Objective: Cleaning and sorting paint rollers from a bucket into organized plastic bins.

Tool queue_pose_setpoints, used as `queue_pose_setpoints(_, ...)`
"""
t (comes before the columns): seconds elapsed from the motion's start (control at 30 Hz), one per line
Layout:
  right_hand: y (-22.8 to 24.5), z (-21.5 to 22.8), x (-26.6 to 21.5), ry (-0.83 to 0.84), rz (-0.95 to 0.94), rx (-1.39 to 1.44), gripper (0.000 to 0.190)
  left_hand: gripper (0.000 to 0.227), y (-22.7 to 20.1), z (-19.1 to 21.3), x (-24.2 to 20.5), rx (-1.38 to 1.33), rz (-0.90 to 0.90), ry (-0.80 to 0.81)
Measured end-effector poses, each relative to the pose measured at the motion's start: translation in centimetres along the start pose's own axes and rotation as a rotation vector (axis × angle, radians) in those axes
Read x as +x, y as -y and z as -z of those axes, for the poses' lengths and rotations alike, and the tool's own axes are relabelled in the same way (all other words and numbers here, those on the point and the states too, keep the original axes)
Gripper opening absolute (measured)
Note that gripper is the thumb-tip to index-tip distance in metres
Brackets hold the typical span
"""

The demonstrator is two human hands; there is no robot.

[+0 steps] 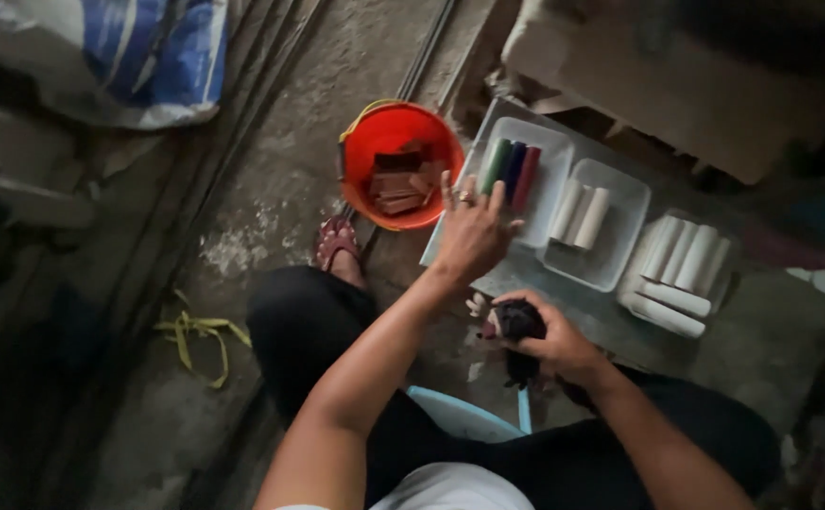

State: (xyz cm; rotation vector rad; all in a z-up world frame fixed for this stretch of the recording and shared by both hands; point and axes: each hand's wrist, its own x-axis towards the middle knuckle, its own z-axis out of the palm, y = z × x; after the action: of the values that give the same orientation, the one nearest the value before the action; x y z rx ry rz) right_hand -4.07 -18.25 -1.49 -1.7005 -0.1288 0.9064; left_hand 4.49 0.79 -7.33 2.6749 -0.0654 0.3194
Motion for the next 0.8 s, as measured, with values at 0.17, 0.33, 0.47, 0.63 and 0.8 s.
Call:
queue_pose_setpoints(0.17,-0.2,0.4,-0.5,-0.018,-0.069,-0.009,0.070,0.062,2.7,3.9,1.6,-0.044,0.040,-0.324)
queue_pose_setpoints(0.33,0.8,-0.5,-0.7,0.032,-0.083,0.101,0.071,0.055,13.0,1.8,2.4,0.075,0.303,-0.364)
queue_pose_setpoints(0.47,0.1,0.2,-0.3,0.127,0.019,-0.029,0.068,0.039,18.5,-2.8,4.1,-0.052,0.542,-0.068)
queue_pose_setpoints(0.63,0.6,0.6,-0.2,0.157,-0.091,-0.019,0.059,0.028,21.7,-8.7,7.5,-0.168,0.573,0.326)
queue_pose_setpoints(0.8,3.0,0.4,-0.2,0.197,-0.187,0.007,0.055,0.042,27.2,-16.6,9.2,0.213,0.353,0.604)
